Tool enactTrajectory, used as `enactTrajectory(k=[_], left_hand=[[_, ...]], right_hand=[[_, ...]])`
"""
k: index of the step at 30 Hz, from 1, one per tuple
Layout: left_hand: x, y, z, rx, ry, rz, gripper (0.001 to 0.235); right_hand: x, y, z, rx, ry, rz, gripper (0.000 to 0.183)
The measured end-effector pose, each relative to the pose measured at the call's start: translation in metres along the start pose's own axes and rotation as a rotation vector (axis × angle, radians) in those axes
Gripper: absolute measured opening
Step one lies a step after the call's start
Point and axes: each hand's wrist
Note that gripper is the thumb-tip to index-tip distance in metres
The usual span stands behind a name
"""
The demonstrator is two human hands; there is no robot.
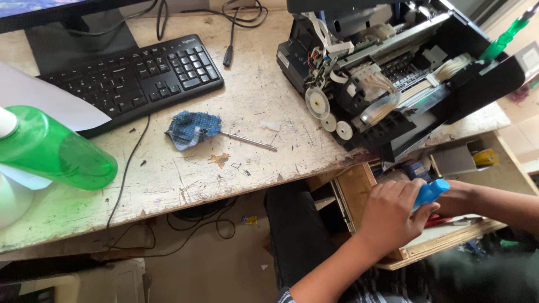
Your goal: The person uses a screwdriver to adjust internal components of a disassembled printer. They then retrieve a blue lubricant bottle and a metal rod, applying the lubricant to the rod and inserting it into the printer's internal mechanism to lubricate moving parts.
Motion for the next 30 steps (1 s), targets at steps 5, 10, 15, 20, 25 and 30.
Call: enactTrajectory(k=[5, 10, 15, 20, 25, 30], left_hand=[[-0.002, 0.002, 0.002, -0.001, -0.048, 0.012, 0.045], [-0.004, 0.006, 0.004, 0.022, -0.014, 0.030, 0.044], [-0.010, 0.011, 0.006, 0.064, -0.003, 0.044, 0.042], [-0.015, 0.013, 0.008, 0.068, -0.025, 0.063, 0.042], [-0.020, 0.017, 0.011, 0.079, -0.034, 0.077, 0.043], [-0.027, 0.023, 0.011, 0.064, -0.070, 0.108, 0.039]], right_hand=[[0.004, -0.011, 0.009, 0.066, 0.051, 0.095, 0.023], [0.009, -0.015, 0.012, -0.027, 0.022, -0.010, 0.025], [0.009, -0.023, 0.020, 0.097, -0.040, 0.048, 0.020], [0.009, -0.040, 0.039, 0.125, -0.172, 0.103, 0.019], [0.013, -0.059, 0.060, 0.110, -0.169, 0.245, 0.028], [0.026, -0.046, 0.057, 0.058, -0.084, 0.058, 0.050]])
Point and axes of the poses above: each hand's wrist, its own x-axis away from the middle knuckle, its own z-axis out of the back of the hand, y = z × x, and after that the axes turned 12 degrees about -x, right-handed
